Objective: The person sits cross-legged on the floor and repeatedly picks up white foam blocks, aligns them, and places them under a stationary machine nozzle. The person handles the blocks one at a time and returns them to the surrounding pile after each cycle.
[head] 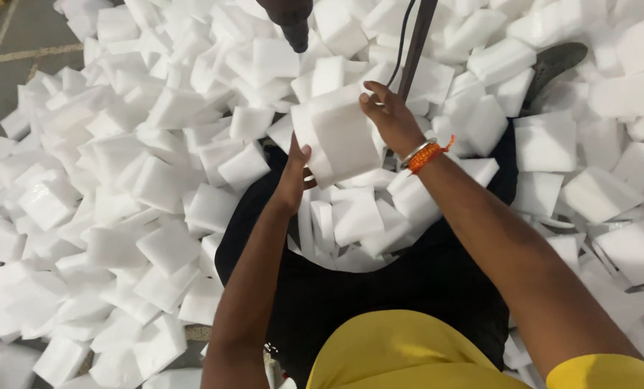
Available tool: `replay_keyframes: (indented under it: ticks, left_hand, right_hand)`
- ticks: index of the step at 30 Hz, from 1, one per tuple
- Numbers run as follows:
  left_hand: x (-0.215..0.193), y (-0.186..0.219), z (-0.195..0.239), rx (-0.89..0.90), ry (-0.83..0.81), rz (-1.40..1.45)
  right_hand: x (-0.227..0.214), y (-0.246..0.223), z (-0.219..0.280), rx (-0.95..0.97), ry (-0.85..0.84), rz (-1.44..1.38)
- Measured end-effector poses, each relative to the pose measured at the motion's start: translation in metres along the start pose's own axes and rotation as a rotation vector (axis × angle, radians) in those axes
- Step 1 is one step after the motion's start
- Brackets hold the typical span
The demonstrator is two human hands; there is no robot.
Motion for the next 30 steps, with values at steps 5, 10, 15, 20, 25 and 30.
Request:
replay_keyframes:
  ticks: [5,10,15,20,25,30]
  left_hand:
    - [0.000,0.007,-0.020,-0.053,0.037,0.099]
    - [-0.014,0.030,-0.049,-0.010,0.053,0.185]
    - [-0.029,0.048,-0.077,-0.005,0.066,0.246]
    - [-0.038,0.053,-0.090,-0.017,0.108,0.197]
    - [-0.042,0.066,-0.104,-0.084,0.036,0.317]
    - [-0.048,0.097,-0.120,-0.150,-0.067,0.520]
  right_hand:
    - [0.014,-0.007,-0.027,-0.045,0.126,-0.075]
    - [0.010,0.001,-0.066,0.117,0.253,-0.012]
    - [0.002,-0.020,-0.107,-0.121,0.307,-0.113]
    - [0.007,-0.012,-0.120,-0.112,0.271,-0.171]
    - [0.007,-0.029,-0.142,-0.221,0.058,0.089]
    - [0.013,-0.044,-0.154,-0.262,-0.208,-0.338]
Point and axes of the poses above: each hand's wrist, its own z-axis away from the middle knuckle, its own x-axis out of the palm, y = z × x, the point moved 10 cm from there along -z, towards the middle knuckle, and after that the axes turned 4 degrees about -x, right-handed, at the moved point
